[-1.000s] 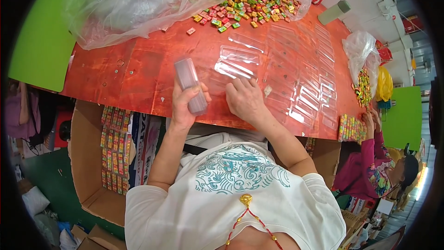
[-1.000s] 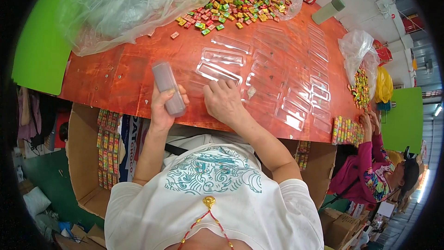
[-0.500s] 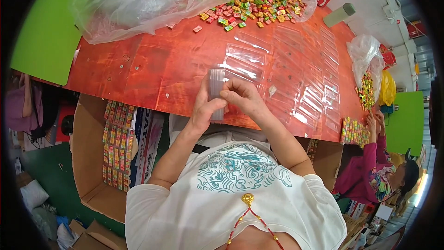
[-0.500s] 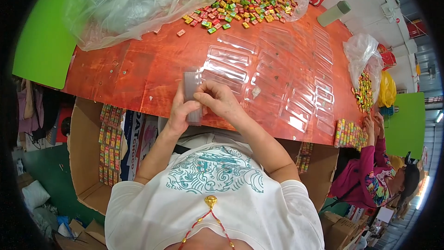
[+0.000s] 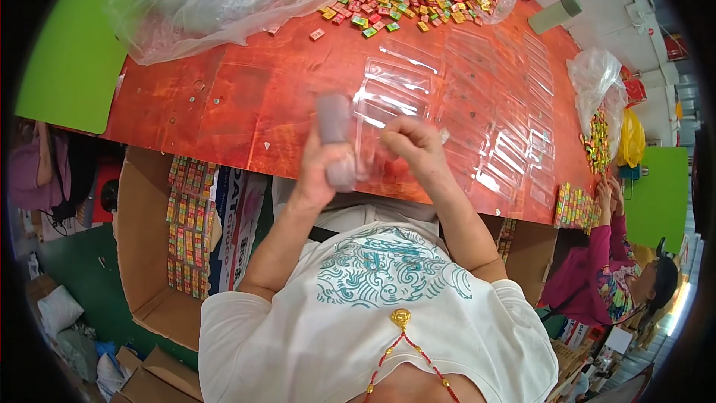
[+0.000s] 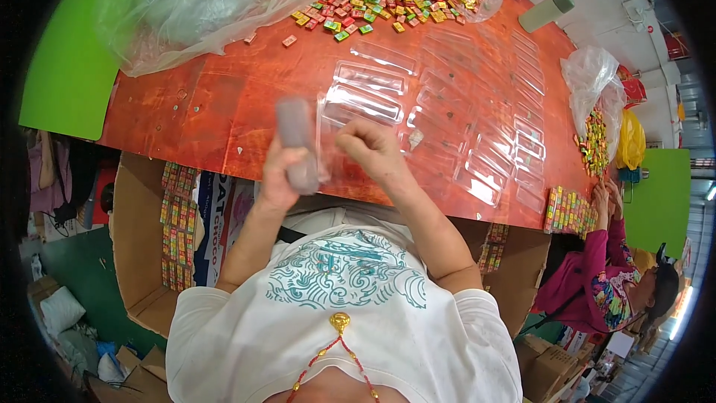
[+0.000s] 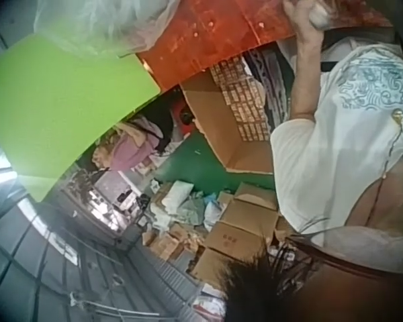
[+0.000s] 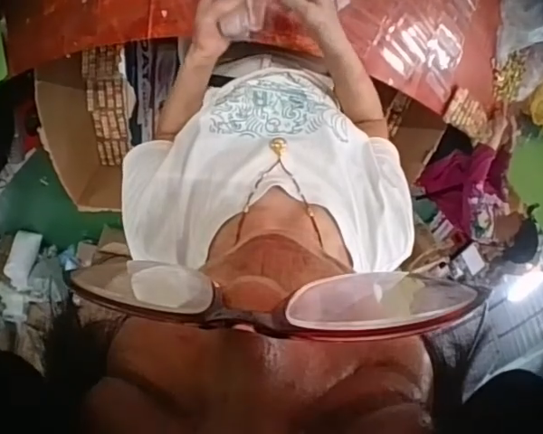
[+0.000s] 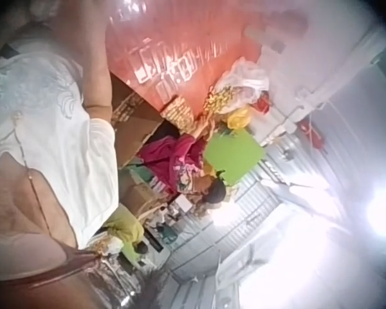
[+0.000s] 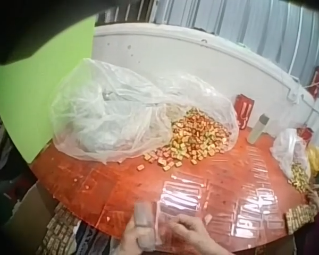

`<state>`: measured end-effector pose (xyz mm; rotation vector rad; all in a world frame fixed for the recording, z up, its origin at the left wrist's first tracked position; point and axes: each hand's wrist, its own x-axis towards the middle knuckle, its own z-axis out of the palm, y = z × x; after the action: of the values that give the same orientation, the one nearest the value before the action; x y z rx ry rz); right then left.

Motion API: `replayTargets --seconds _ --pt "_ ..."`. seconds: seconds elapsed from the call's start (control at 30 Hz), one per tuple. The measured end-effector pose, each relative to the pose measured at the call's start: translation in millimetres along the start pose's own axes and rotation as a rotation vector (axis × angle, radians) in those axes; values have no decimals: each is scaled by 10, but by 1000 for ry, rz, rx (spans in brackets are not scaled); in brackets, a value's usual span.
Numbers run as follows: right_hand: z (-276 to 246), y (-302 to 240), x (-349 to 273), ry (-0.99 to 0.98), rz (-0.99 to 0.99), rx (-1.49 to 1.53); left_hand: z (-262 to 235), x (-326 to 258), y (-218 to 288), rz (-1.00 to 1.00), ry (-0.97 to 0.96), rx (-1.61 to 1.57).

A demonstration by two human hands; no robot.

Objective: Packaging small colorful square items into plastic trays at a factory table.

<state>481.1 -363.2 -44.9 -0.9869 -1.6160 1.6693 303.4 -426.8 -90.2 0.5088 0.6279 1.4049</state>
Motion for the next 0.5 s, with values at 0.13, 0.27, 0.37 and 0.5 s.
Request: replayTargets --seconds 0.13,0.27,0.37,0.5 --pt "25 -194 -84 263 -547 -995 -264 27 217 159 163 49" --pt "107 16 -43 148 -659 -1311 -230 25 289 205 175 53" --pt "193 164 0 25 -612 -1402 -177 -45 218 181 144 93" --pt "188 63 47 14 -350 -1135 -27 -55 127 10 126 163"
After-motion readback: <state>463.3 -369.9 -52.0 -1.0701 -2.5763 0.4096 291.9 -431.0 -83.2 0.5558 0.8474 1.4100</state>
